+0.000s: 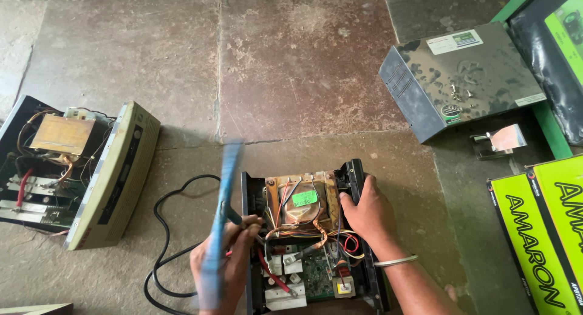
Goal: The person sits on the floor and uses a screwdriver to remove screws from the casing of an open electronic device. They then detach and remove a circuit board component from the unit.
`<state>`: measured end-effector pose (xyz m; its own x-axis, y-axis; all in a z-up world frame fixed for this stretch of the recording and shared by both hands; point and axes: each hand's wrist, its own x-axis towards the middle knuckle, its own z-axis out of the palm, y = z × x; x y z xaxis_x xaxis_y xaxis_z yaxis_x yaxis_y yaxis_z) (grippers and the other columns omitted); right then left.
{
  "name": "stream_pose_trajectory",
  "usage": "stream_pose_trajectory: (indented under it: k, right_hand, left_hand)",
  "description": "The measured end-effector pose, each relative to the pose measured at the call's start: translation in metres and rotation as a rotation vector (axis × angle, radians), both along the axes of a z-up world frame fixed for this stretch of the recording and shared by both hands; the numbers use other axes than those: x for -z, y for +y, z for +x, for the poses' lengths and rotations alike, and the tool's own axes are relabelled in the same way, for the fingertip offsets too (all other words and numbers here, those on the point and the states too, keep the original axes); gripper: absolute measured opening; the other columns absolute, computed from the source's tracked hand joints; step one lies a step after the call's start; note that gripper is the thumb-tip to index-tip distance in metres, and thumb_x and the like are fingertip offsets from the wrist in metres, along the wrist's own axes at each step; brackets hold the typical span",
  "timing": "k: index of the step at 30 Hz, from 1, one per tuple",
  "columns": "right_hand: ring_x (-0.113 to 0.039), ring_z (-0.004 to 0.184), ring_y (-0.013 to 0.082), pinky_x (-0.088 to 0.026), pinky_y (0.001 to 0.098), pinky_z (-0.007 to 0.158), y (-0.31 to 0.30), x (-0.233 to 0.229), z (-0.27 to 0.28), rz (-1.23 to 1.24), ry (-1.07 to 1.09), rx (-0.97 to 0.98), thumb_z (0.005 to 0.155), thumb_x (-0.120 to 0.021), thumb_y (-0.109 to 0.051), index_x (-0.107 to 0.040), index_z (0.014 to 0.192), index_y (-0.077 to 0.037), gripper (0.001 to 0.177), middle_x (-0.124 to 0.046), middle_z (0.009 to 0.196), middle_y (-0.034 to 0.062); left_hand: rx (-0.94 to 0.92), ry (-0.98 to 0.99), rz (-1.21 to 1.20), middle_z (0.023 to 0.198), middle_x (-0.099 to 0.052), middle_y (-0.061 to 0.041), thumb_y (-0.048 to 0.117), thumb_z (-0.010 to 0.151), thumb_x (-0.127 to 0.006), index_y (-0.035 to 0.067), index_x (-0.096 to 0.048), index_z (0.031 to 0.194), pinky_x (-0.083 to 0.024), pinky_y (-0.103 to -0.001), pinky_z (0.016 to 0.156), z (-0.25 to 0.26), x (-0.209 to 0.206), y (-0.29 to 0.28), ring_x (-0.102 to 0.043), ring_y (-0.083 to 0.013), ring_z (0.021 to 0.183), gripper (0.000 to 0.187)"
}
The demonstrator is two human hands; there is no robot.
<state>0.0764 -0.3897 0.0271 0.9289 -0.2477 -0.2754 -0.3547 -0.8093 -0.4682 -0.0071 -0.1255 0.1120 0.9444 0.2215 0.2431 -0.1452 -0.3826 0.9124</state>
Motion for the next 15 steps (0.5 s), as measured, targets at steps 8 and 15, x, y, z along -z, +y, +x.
stream_pose_trajectory:
  k: [8,15]
  right_hand:
    - [-0.071,0.091,0.0467,-0.056,0.0547,0.078,-0.001,0.001,-0.001,0.007,-0.041,-0.012,0.084,-0.072,-0.036,-0.051,0.116,-0.004,0.051,-0.072,0.097,0.0265]
    - [-0.070,0.090,0.0471,-0.056,0.0550,0.078,-0.002,0.004,0.000,0.014,-0.063,-0.015,0.084,-0.073,-0.036,-0.050,0.117,-0.003,0.052,-0.071,0.098,0.0270]
  left_hand:
    - [-0.169,0.315,-0.198,0.063,-0.071,-0.002,0.008,0.078,-0.085,0.002,-0.073,0.087,-0.049,-0.023,0.047,-0.002,0.003,-0.007,-0.062,-0.0051,0.054,0.016]
    - [0.150,0.124,0.110,0.065,-0.073,-0.003,0.007,0.094,-0.064,0.003,-0.075,0.091,-0.051,-0.023,0.051,-0.001,-0.025,0.006,-0.068,-0.0042,0.055,0.012]
